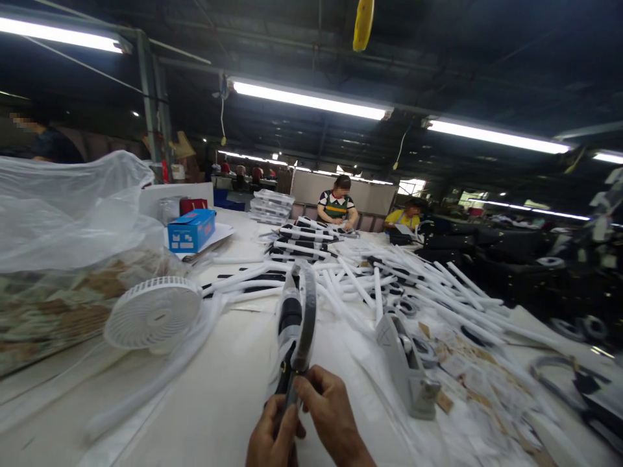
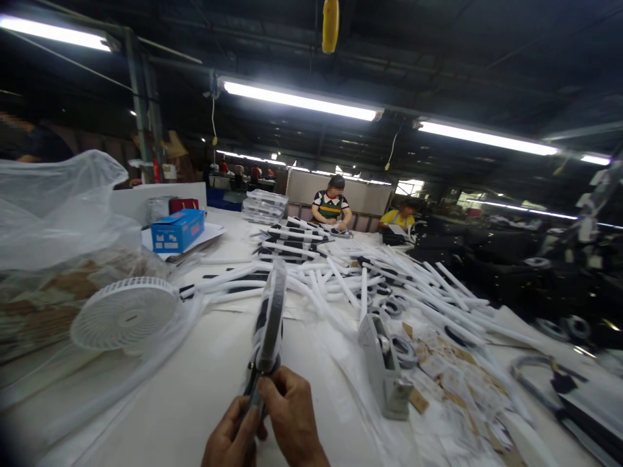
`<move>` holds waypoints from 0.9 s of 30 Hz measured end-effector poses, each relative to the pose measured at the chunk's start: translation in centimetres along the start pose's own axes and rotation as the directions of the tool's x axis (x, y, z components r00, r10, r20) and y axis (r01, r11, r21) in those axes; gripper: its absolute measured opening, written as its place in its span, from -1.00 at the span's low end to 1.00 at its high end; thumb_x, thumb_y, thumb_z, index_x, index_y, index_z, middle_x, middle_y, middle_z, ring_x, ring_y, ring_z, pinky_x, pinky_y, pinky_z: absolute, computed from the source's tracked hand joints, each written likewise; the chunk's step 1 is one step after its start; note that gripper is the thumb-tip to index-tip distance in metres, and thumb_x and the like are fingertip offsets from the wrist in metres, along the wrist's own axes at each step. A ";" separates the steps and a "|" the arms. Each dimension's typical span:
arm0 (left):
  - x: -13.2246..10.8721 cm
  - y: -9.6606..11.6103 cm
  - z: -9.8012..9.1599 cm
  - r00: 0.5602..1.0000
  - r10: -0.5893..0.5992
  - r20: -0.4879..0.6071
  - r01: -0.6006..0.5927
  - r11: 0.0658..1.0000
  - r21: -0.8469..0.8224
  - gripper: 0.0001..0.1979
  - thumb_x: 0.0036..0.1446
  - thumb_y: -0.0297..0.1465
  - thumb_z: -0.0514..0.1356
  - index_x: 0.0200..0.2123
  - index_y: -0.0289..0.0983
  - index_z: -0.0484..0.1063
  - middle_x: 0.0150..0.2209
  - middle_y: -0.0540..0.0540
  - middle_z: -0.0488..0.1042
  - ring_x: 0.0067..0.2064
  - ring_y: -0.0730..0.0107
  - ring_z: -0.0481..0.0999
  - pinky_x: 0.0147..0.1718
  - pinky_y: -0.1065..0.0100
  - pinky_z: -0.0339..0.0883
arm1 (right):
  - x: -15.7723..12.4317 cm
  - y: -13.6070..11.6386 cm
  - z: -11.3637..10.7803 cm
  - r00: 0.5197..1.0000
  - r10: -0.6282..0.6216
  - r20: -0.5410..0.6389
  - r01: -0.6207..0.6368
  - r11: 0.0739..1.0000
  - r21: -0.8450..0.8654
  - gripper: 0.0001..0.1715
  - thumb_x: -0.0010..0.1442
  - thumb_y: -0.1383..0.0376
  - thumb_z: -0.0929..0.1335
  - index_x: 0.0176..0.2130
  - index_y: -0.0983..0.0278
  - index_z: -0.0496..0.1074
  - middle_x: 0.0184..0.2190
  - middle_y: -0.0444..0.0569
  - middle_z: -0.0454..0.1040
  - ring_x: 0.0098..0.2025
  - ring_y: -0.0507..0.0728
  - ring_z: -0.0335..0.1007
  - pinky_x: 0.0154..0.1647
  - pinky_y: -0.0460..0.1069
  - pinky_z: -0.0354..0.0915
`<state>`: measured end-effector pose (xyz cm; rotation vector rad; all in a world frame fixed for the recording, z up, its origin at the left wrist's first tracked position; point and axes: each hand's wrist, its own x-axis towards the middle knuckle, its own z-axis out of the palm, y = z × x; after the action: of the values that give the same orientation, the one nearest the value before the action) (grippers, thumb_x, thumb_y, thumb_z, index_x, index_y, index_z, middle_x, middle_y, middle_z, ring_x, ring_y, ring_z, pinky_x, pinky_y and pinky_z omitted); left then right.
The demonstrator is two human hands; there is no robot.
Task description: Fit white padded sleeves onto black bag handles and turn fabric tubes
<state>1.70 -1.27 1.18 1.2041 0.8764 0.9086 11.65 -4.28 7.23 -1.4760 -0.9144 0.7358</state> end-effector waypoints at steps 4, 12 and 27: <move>1.0 0.7 0.1 0.997 -0.031 0.077 0.044 0.984 -0.170 -0.44 -0.14 0.15 0.26 -0.47 -0.25 0.32 -0.58 0.04 0.40 -0.71 0.56 0.28 -0.73 0.50 0.14 | 0.3 -0.2 -0.4 0.995 0.021 0.102 -0.029 0.996 0.081 -0.67 0.08 0.11 0.36 -0.52 0.30 0.34 -0.65 -0.18 0.31 -0.59 0.00 0.22 -0.56 -0.11 0.13; 2.1 -0.2 0.2 0.982 -0.171 0.082 0.186 0.955 -0.231 -0.37 -0.35 0.18 0.34 -0.55 -0.27 0.29 -0.73 0.15 0.18 -0.76 0.75 -0.07 -0.79 0.59 -0.25 | 1.8 2.8 -1.0 0.974 0.092 0.205 -0.133 0.972 0.195 -0.39 -0.08 -0.19 0.42 -0.52 0.26 0.25 -0.71 -0.25 0.25 -0.74 -0.11 -0.01 -0.73 -0.14 -0.12; 0.7 1.8 1.0 0.985 -0.164 -0.051 0.149 0.964 -0.219 -0.43 -0.31 0.11 0.35 -0.53 -0.22 0.22 -0.72 0.17 0.22 -0.79 0.72 -0.01 -0.84 0.59 -0.19 | 0.0 0.6 -16.9 0.937 -0.083 -0.340 -0.091 0.880 -0.467 -0.55 0.01 -0.10 0.31 -0.40 0.19 0.50 -0.50 -0.10 0.52 -0.47 0.13 0.41 -0.39 -0.04 0.32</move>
<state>2.75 -0.75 3.07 0.9091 0.8906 0.8956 26.27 -12.72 8.53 -1.9691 -0.8456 0.2280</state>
